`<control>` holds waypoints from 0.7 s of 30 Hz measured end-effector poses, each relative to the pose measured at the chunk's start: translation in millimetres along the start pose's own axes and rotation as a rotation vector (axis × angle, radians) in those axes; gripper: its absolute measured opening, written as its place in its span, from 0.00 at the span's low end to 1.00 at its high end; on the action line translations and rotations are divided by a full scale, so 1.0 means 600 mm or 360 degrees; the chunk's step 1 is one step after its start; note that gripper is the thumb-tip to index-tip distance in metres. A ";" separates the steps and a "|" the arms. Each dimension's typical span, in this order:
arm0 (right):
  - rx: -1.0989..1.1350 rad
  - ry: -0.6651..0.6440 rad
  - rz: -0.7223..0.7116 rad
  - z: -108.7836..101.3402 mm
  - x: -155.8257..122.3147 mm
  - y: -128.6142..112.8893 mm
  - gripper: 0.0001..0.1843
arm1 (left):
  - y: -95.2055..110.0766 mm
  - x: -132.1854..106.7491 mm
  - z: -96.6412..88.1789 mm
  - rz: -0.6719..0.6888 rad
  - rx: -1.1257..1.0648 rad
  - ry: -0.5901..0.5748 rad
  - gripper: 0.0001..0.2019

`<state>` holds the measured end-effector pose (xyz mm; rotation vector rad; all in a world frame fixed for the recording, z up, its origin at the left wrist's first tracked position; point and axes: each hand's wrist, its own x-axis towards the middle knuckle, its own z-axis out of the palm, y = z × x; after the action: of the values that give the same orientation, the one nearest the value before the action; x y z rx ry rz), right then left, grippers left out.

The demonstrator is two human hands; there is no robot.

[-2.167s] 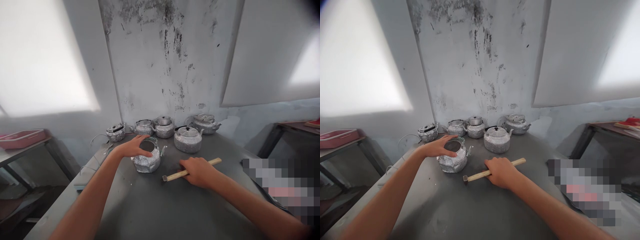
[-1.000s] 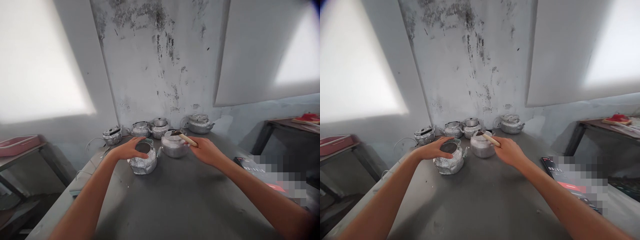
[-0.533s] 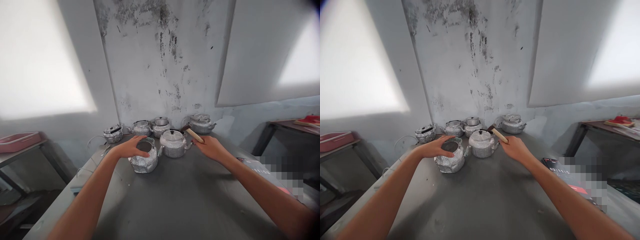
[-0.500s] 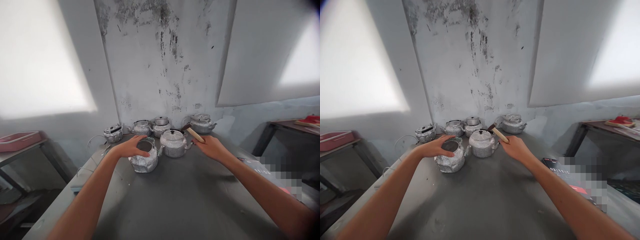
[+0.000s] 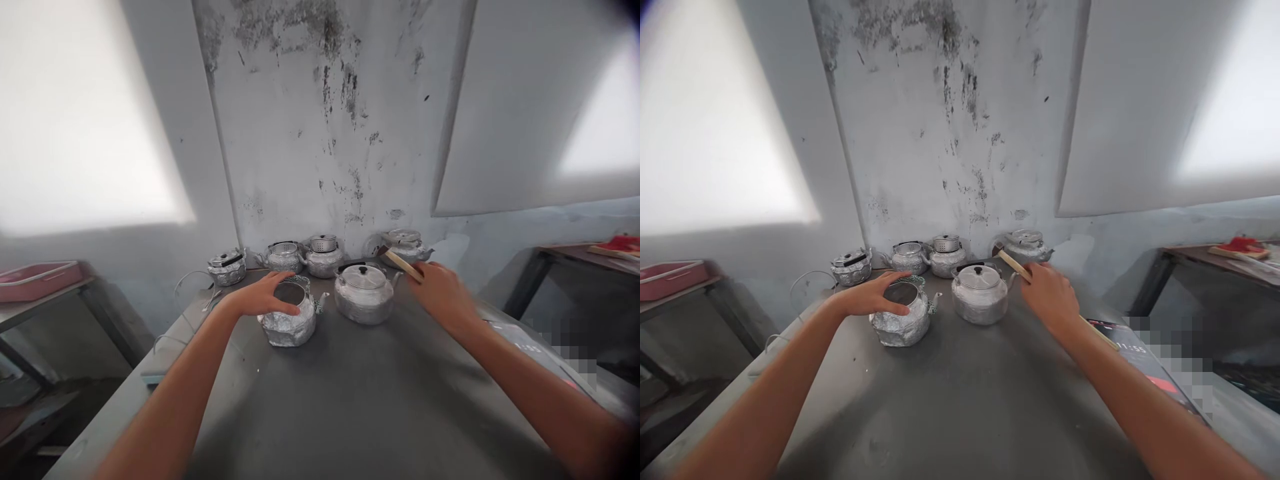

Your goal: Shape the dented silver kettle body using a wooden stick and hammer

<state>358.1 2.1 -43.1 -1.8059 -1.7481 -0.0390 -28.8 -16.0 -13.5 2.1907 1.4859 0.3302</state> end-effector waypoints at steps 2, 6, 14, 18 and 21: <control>0.0030 -0.0014 -0.0060 -0.004 -0.005 -0.011 0.18 | 0.001 0.000 0.000 0.0003 0.0010 0.0002 0.56; 0.0135 -0.0064 -0.0254 0.003 -0.022 -0.039 0.18 | 0.002 0.000 -0.001 -0.0004 0.0022 0.0013 0.56; 0.0169 -0.0290 -0.0728 0.021 -0.032 -0.045 0.20 | -0.004 0.003 0.002 0.0032 0.0024 0.0023 0.56; 0.0202 -0.0305 -0.0641 0.014 -0.027 -0.044 0.19 | -0.004 0.002 0.001 0.0014 0.0036 0.0015 0.55; 0.0061 -0.0320 -0.0702 0.009 -0.023 -0.042 0.18 | -0.004 0.002 0.001 0.0011 0.0032 0.0020 0.54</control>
<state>331.1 -9.4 -43.3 -1.4052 -2.2462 -0.0034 -30.1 -14.6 -15.1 2.2143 1.4946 0.3331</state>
